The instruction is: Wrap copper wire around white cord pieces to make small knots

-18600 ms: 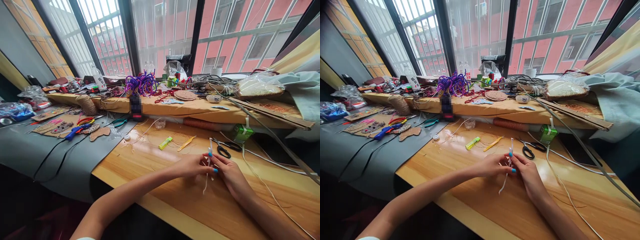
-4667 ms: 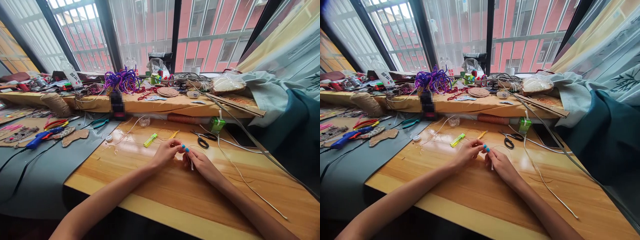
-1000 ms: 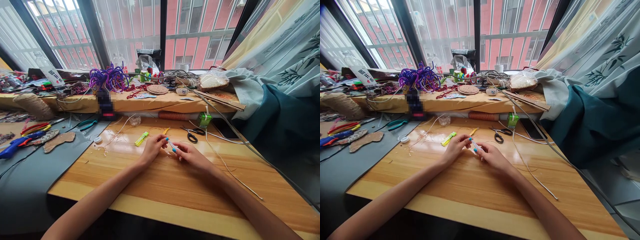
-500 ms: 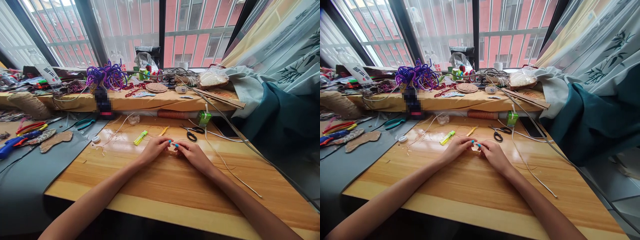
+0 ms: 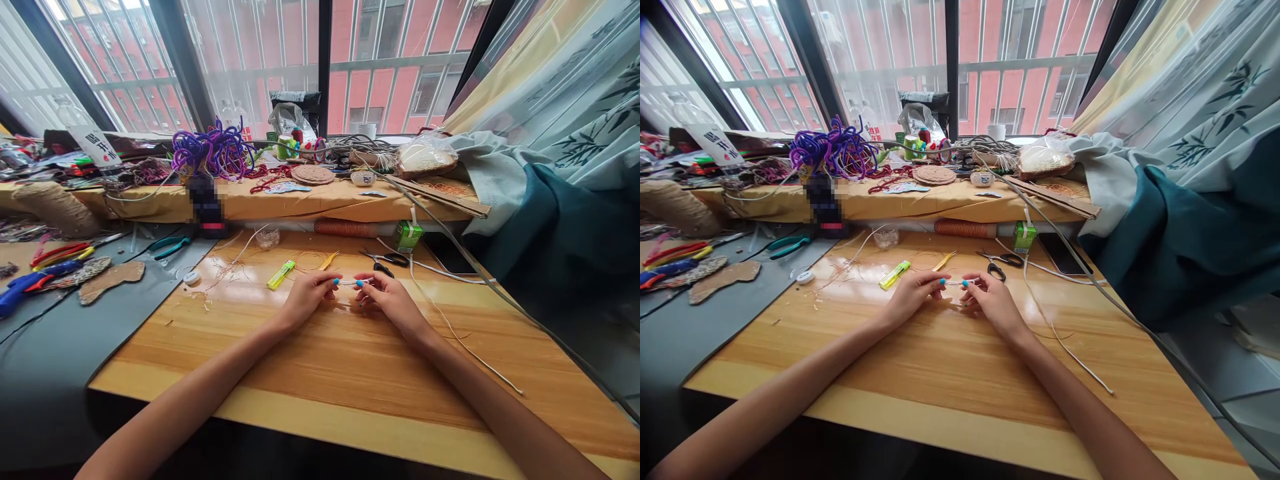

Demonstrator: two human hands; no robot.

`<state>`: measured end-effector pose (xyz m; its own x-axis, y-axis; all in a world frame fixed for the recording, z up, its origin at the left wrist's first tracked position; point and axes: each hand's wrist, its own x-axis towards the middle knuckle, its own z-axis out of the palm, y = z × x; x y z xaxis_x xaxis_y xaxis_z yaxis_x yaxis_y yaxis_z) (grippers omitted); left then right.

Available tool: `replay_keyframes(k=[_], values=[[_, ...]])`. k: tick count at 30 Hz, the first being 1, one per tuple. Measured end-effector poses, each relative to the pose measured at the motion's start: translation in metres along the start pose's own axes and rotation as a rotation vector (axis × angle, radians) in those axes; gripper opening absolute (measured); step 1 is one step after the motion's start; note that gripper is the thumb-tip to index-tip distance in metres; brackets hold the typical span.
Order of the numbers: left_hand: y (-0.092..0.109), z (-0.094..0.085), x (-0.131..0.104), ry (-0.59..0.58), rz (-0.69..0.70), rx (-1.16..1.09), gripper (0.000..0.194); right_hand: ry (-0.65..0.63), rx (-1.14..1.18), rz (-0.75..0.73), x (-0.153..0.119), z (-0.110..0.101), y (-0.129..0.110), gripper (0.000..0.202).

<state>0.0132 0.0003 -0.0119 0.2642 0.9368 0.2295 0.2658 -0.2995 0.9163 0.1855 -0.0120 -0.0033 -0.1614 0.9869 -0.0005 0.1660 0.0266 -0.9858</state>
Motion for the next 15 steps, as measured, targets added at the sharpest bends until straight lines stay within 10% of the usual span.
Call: replay_keyframes(k=[15], values=[[-0.0027,0.0021,-0.0041,-0.114,0.035,0.099,0.016,-0.018,0.106,-0.093,-0.0011,0.0032,-0.0044,0.027]])
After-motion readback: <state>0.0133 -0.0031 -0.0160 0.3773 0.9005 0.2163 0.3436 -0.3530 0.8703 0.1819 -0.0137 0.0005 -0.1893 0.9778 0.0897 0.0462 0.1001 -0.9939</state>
